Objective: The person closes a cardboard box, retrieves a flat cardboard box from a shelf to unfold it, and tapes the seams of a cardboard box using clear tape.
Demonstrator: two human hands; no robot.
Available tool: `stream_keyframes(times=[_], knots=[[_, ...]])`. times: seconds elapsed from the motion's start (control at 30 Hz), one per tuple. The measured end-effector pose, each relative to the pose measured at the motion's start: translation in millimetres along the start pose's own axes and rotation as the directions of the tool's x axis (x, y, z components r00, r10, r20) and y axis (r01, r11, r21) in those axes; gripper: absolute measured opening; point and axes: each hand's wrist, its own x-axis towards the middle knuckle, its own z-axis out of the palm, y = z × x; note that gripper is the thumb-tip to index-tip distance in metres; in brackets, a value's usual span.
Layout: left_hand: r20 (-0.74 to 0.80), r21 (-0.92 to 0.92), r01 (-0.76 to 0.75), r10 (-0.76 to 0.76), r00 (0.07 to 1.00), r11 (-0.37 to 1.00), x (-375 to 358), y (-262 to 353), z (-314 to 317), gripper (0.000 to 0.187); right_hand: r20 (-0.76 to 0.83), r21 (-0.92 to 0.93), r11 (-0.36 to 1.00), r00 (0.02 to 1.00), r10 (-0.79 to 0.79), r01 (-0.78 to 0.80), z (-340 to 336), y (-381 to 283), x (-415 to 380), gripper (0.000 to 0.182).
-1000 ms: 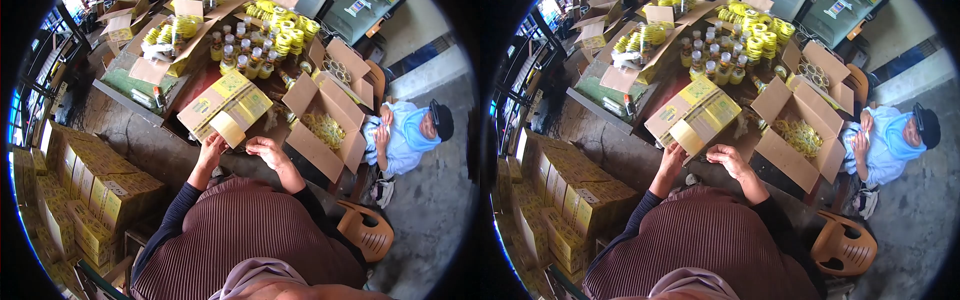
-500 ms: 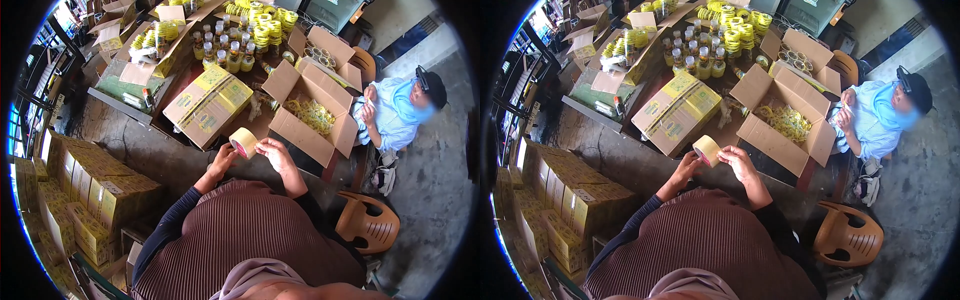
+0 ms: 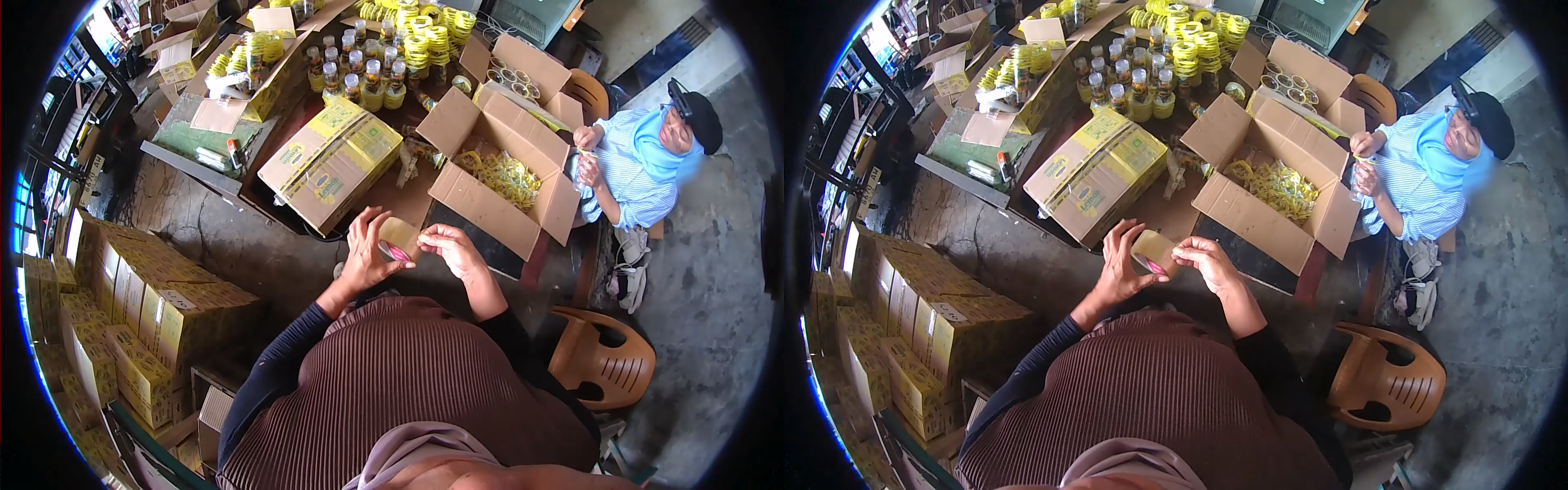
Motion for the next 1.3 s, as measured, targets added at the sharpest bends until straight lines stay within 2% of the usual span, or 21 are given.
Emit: stream_keyframes(times=[0.07, 0.13, 0.17, 0.27, 0.33, 0.37, 0.4, 0.43, 0.5, 0.57, 0.6, 0.7, 0.73, 0.8, 0.83, 0.9, 1.0, 1.13, 1.2, 1.23, 1.3], knots=[[-0.115, -0.018, 0.06, -0.062, 0.991, 0.998, -13.2, 6.7, 13.2, 0.093, -0.016, -0.002, 1.0, 0.999, -0.028, 0.028, 0.0, 1.0, -0.8, 0.009], [-0.108, -0.043, 0.118, -0.122, 0.987, 0.992, -21.5, 1.1, 26.1, 0.092, -0.032, -0.004, 0.999, 0.998, -0.051, 0.051, -3.2, 4.6, -1.1, 0.008], [-0.093, -0.062, 0.152, -0.157, 0.983, 0.986, -24.8, -4.3, 30.5, 0.092, -0.035, -0.072, 0.994, 0.996, -0.079, 0.076, -5.9, 8.3, -0.4, 0.008], [-0.072, -0.053, 0.061, -0.064, 0.995, 0.997, -11.8, -7.6, 16.6, 0.092, 0.013, -0.195, 0.976, 0.995, -0.099, 0.1, -7.9, 5.9, -4.8, 0.008], [0.128, -0.185, -0.029, 0.053, 0.99, 0.982, 1.9, -21.4, 0.9, 0.098, 0.057, -0.247, 0.964, 0.995, -0.087, 0.098, -12.2, 4.7, -6.6, 0.008], [0.227, -0.263, -0.058, 0.121, 0.966, 0.963, 7.2, -26.6, -7.5, 0.1, 0.147, -0.243, 0.964, 0.987, -0.072, 0.106, -16.8, 4.5, -4.5, 0.008], [0.34, -0.328, -0.003, 0.121, 0.933, 0.945, 9.9, -35.0, -10.0, 0.099, 0.236, -0.238, 0.964, 0.97, -0.056, 0.114, -19.3, 3.5, -3.4, 0.009], [0.411, -0.402, 0.032, 0.149, 0.9, 0.915, 13.1, -41.4, -10.0, 0.088, 0.232, -0.238, 0.965, 0.971, -0.053, 0.109, -21.1, 2.5, -2.9, 0.009], [0.507, -0.509, 0.246, 0.057, 0.86, 0.825, 8.8, -39.0, -7.2, 0.071, 0.28, -0.167, 0.985, 0.96, 0.002, 0.046, -24.1, -2.9, -0.6, 0.008], [0.526, -0.489, 0.271, 0.033, 0.85, 0.829, 1.5, -40.6, 4.3, 0.054, 0.277, -0.158, 0.987, 0.961, 0.016, 0.029, -28.4, -5.2, 2.7, 0.008], [0.574, -0.479, 0.392, -0.058, 0.817, 0.785, -2.2, -32.4, 6.8, 0.046, 0.274, -0.198, 0.98, 0.961, 0.035, 0.021, -31.8, -4.9, 4.9, 0.008], [0.544, -0.347, 0.253, -0.026, 0.839, 0.903, -2.8, -24.0, 16.0, 0.053, 0.244, -0.302, 0.953, 0.967, 0.075, 0.003, -38.8, -0.6, 7.3, 0.008], [0.547, -0.35, 0.259, -0.028, 0.837, 0.9, -5.0, -25.5, 22.2, 0.053, 0.219, -0.367, 0.93, 0.971, 0.093, -0.006, -40.3, 0.7, 6.7, 0.008], [0.315, -0.204, -0.078, 0.141, 0.939, 0.976, -10.7, -27.2, 33.9, 0.055, 0.2, -0.414, 0.91, 0.972, 0.119, -0.027, -47.5, 8.8, 8.5, 0.008], [0.314, -0.207, -0.074, 0.138, 0.939, 0.975, -12.0, -28.2, 39.1, 0.055, 0.185, -0.459, 0.888, 0.973, 0.135, -0.036, -51.4, 11.5, 10.0, 0.008], [0.432, -0.205, 0.081, 0.016, 0.902, 0.975, -13.0, -27.2, 45.4, 0.06, 0.163, -0.493, 0.869, 0.975, 0.148, -0.05, -57.4, 14.4, 10.4, 0.008], [0.445, -0.114, 0.062, -0.005, 0.896, 0.992, -14.2, -20.2, 49.1, 0.061, 0.134, -0.531, 0.845, 0.979, 0.154, -0.06, -61.4, 17.8, 8.5, 0.008], [0.411, -0.133, 0.005, 0.051, 0.91, 0.991, -17.2, -23.9, 55.7, 0.065, 0.14, -0.526, 0.849, 0.978, 0.152, -0.056, -67.0, 17.7, 1.9, 0.008], [0.526, -0.231, 0.119, 0.021, 0.851, 0.966, -13.0, -25.7, 49.0, 0.059, 0.149, -0.493, 0.867, 0.974, 0.168, -0.075, -69.5, 12.4, -0.9, 0.008], [0.53, -0.23, 0.118, 0.022, 0.848, 0.966, -11.7, -24.1, 42.7, 0.059, 0.156, -0.461, 0.882, 0.97, 0.186, -0.095, -70.0, 9.5, -2.9, 0.009], [0.608, -0.444, 0.428, -0.086, 0.789, 0.787, -8.3, -21.4, 27.2, 0.053, 0.166, -0.433, 0.894, 0.964, 0.21, -0.12, -72.9, 2.4, -4.1, 0.009]])
